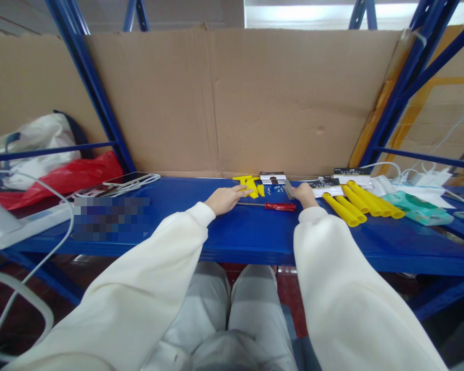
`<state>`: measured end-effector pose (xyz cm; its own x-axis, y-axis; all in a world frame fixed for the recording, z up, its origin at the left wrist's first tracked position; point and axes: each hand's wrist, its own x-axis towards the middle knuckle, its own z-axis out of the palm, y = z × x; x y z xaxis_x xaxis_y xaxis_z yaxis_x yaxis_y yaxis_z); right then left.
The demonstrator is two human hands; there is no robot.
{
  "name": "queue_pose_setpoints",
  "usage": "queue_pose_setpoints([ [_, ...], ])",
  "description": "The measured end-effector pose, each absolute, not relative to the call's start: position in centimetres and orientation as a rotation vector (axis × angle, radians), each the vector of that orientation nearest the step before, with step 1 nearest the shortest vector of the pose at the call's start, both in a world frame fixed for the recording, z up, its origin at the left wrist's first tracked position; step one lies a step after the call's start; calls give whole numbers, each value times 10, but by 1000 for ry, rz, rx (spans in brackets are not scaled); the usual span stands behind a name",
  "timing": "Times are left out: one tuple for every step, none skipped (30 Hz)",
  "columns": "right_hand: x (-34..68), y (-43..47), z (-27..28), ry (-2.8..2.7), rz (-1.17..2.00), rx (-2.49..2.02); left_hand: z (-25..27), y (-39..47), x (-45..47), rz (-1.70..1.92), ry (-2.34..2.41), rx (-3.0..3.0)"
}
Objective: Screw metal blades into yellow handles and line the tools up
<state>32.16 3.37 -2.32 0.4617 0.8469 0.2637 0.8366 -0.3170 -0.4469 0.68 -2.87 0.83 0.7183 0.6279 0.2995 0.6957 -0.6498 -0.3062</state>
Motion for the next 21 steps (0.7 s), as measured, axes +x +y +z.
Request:
queue_pose_setpoints([
  [320,32,-21,-1381,34,-2224,8,-29,7,-231,-1020,-2524],
  [317,30,-19,-1371,44,-2260,8,-29,7,-229,-1019,-2525],
  [315,29,-18,-1365,49,-2289,8,-29,7,-226,-1019,-2527],
  [313,28,-17,-1365,48,-2306,8,-29,7,-221,-1019,-2528],
  [311,27,-16,-1365,44,-2324,8,-29,7,-217,-1019,-2531],
  [309,26,-16,-1368,38,-2342,8,-28,7,-213,-1018,-2534],
  [307,25,-16,-1377,30,-2359,9,-28,7,-211,-1017,-2537],
  [306,25,-16,-1391,21,-2372,9,-28,7,-211,-1016,-2539],
  [305,24,-15,-1412,14,-2380,9,-28,7,-211,-1017,-2539],
  [304,24,-15,-1433,8,-2385,9,-28,7,-211,-1017,-2539],
  [304,23,-15,-1454,2,-2386,9,-28,7,-213,-1018,-2538],
  [303,23,-14,-1473,-1,-2389,9,-28,7,-216,-1019,-2538],
  [302,22,-13,-1492,-1,-2392,9,-28,7,-220,-1018,-2537],
  [301,21,-13,-1511,4,-2398,8,-28,7,-224,-1016,-2537],
  [300,20,-12,-1527,10,-2403,8,-28,7,-228,-1014,-2538],
  [299,20,-12,-1540,17,-2407,8,-28,7,-231,-1011,-2540],
  [298,19,-11,-1546,21,-2406,8,-29,7,-232,-1011,-2541],
  [298,19,-11,-1544,19,-2401,8,-29,7,-232,-1010,-2543],
  [298,20,-12,-1538,16,-2392,8,-29,7,-232,-1010,-2544],
  [298,20,-12,-1530,16,-2381,8,-29,7,-232,-1011,-2544],
  [298,21,-13,-1517,19,-2372,8,-29,7,-233,-1013,-2542],
])
